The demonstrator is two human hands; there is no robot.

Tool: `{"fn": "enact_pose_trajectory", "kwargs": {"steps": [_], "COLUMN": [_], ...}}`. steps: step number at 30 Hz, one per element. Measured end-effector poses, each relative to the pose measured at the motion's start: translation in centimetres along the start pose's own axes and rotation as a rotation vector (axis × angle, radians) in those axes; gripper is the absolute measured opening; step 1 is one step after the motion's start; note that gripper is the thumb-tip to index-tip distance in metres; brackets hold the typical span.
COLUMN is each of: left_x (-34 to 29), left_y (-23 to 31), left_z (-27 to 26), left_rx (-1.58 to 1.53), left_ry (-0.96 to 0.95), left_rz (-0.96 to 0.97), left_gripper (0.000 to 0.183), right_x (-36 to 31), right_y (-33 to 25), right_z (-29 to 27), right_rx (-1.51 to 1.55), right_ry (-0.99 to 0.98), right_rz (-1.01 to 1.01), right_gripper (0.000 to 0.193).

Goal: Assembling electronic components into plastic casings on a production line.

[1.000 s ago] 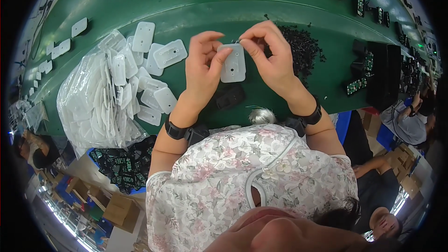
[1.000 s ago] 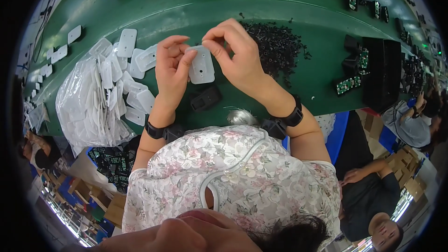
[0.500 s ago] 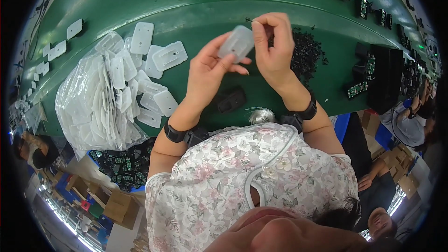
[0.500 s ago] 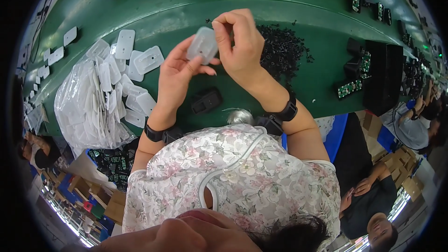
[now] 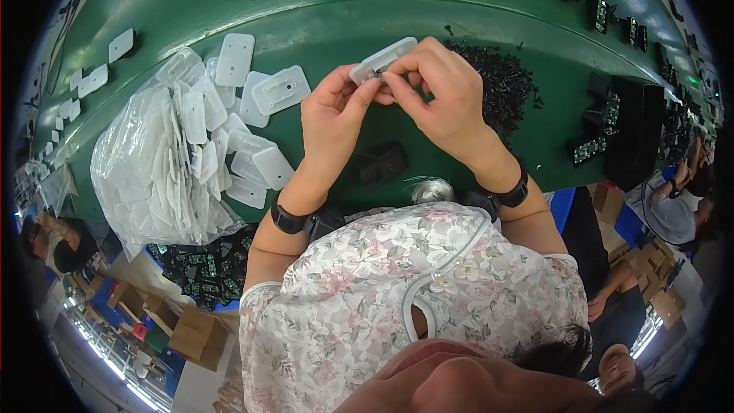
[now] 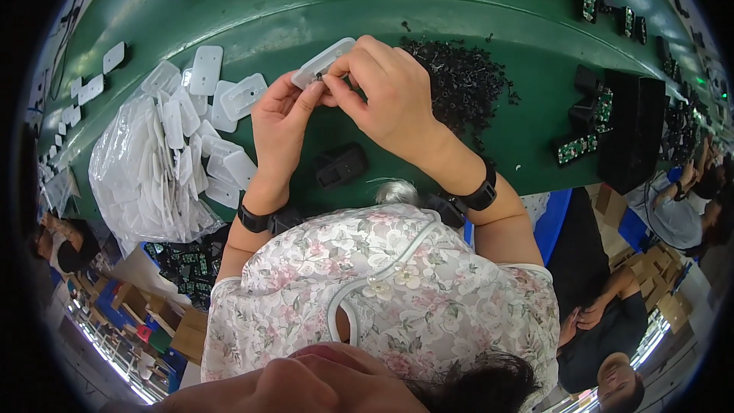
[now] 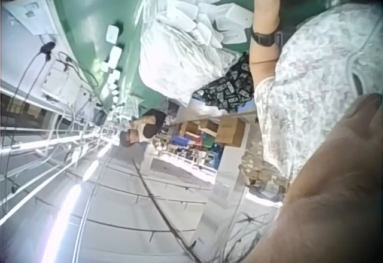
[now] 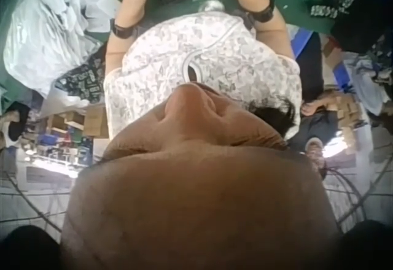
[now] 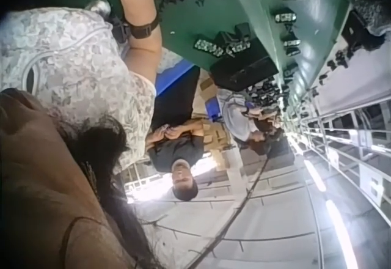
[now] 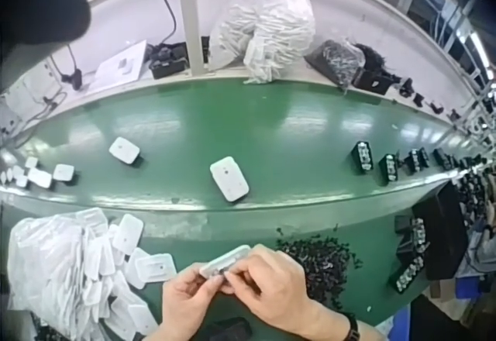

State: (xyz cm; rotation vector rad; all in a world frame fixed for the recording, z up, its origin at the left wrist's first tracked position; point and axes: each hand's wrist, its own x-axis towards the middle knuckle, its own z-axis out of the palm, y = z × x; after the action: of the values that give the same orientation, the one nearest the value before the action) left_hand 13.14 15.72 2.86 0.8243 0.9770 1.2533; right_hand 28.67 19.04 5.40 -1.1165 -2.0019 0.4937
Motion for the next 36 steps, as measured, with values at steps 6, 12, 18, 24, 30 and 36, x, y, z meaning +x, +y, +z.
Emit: {"fn": "enact_pose_trajectory", "kwargs": {"steps": [6, 12, 18, 24, 30, 36], "left_x": [-0.1, -0.7, -0.5, -0.6, -0.4, -0.6], "left_y": [-0.3, 0.1, 0.0, 0.2, 0.5, 0.7], "left_z": [-0.2, 0.0, -0.3, -0.6, -0.4, -0.5], "left_rx": [0.073, 0.148, 0.188, 0.114, 0.082, 0.16], "left_ry": [-0.011, -0.005, 0.005, 0.032, 0.006, -0.086], "left_rz": [0.106, 0.178, 0.229, 0.145, 0.087, 0.061], "left_gripper": [0.015, 0.014, 0.009, 0.007, 0.009, 0.007], "right_x": [-0.2, -0.4, -1.1, -0.9, 0.0, 0.2], "right_y": [-0.7, -1.4, -1.0, 0.1, -0.7, -0.1], "right_z": [-0.4, 0.4, 1.9, 1.2, -0.5, -1.6], "right_rx": [0.268, 0.356, 0.241, 0.081, 0.246, 0.493], "right_ry": [-0.132, -0.051, 0.007, 0.05, -0.068, -0.278], "right_rz": [0.383, 0.379, 0.249, -0.003, 0.258, 0.515], "right_gripper": [0.009, 0.008, 0.009, 0.015, 0.033, 0.022]}}
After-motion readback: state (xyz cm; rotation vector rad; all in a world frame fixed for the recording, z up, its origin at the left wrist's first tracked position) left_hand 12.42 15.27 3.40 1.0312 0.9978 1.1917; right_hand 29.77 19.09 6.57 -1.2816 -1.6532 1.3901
